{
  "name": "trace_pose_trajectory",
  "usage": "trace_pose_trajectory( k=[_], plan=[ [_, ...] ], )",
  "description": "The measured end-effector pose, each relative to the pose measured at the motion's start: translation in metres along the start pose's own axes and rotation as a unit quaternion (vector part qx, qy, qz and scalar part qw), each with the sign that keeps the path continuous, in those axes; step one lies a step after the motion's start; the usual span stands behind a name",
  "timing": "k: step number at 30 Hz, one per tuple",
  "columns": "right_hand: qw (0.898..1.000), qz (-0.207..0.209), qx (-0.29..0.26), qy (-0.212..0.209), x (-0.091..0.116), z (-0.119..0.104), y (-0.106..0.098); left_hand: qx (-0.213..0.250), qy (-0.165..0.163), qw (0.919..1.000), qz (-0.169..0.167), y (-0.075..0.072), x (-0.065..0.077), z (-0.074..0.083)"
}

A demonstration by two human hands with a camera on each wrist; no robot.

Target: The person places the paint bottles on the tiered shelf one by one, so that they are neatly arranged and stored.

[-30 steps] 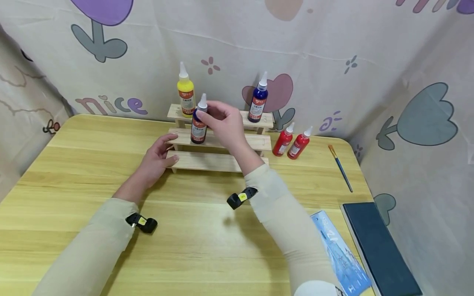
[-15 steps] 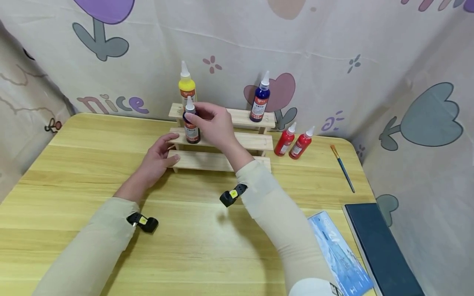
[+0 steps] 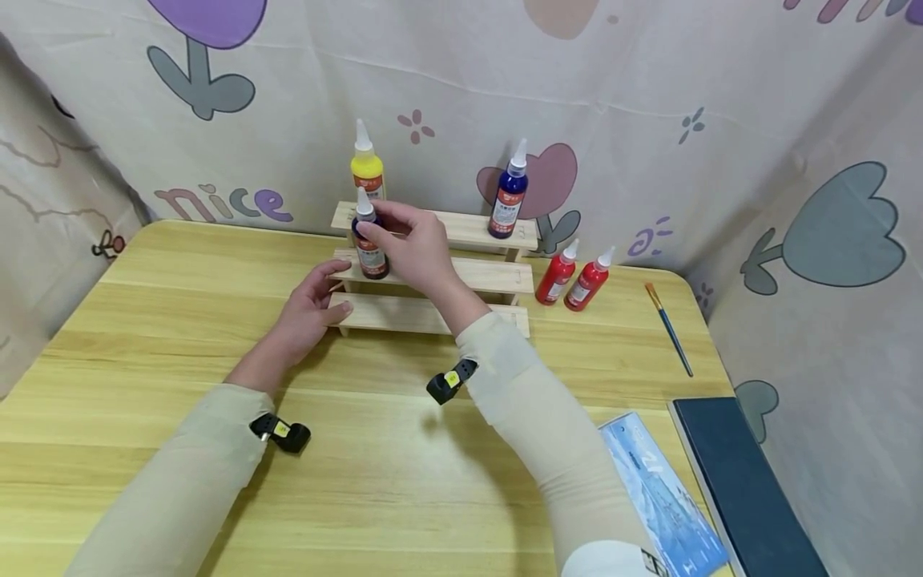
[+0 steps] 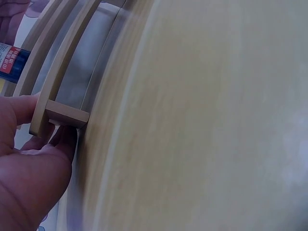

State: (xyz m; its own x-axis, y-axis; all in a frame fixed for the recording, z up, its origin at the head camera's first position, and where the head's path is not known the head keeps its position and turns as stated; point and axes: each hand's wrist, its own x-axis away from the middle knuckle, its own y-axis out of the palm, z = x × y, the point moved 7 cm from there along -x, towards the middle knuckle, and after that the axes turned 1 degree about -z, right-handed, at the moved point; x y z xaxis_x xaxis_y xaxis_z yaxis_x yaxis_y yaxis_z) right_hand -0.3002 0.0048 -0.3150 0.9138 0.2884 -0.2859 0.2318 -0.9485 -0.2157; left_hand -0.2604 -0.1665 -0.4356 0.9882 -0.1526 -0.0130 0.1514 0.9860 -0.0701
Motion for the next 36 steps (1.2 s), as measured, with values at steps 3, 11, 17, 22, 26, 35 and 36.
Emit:
trace_pose_trajectory(
  k=[3,11,17,22,26,35,36],
  plan=[
    [1.000,0.007,0.006,-0.003,0.001,-0.001,-0.001,0.002,-0.002,1.0000,0.001,0.000,0.000,-0.001],
    [0.999,0.027,0.001,-0.030,0.013,-0.011,-0.006,-0.013,-0.004,0.9999,0.006,-0.001,-0.001,-0.003],
    [0.999,0.028,0.022,-0.020,0.036,-0.020,-0.014,-0.009,-0.008,0.9999,0.004,0.000,-0.001,-0.001],
    [0.998,0.032,0.053,-0.004,0.060,-0.033,-0.024,-0.011,-0.005,0.9999,0.008,0.000,-0.001,-0.001],
    [0.998,0.035,0.044,-0.014,0.072,-0.018,-0.038,-0.012,-0.002,0.9999,0.007,0.000,-0.001,0.000],
    [0.997,0.064,0.040,-0.018,0.112,0.000,-0.089,-0.012,-0.004,0.9999,0.006,0.001,-0.002,-0.002],
    [0.996,0.071,0.043,-0.016,0.117,0.002,-0.096,-0.014,-0.005,0.9999,0.007,0.000,-0.001,-0.002]
  ],
)
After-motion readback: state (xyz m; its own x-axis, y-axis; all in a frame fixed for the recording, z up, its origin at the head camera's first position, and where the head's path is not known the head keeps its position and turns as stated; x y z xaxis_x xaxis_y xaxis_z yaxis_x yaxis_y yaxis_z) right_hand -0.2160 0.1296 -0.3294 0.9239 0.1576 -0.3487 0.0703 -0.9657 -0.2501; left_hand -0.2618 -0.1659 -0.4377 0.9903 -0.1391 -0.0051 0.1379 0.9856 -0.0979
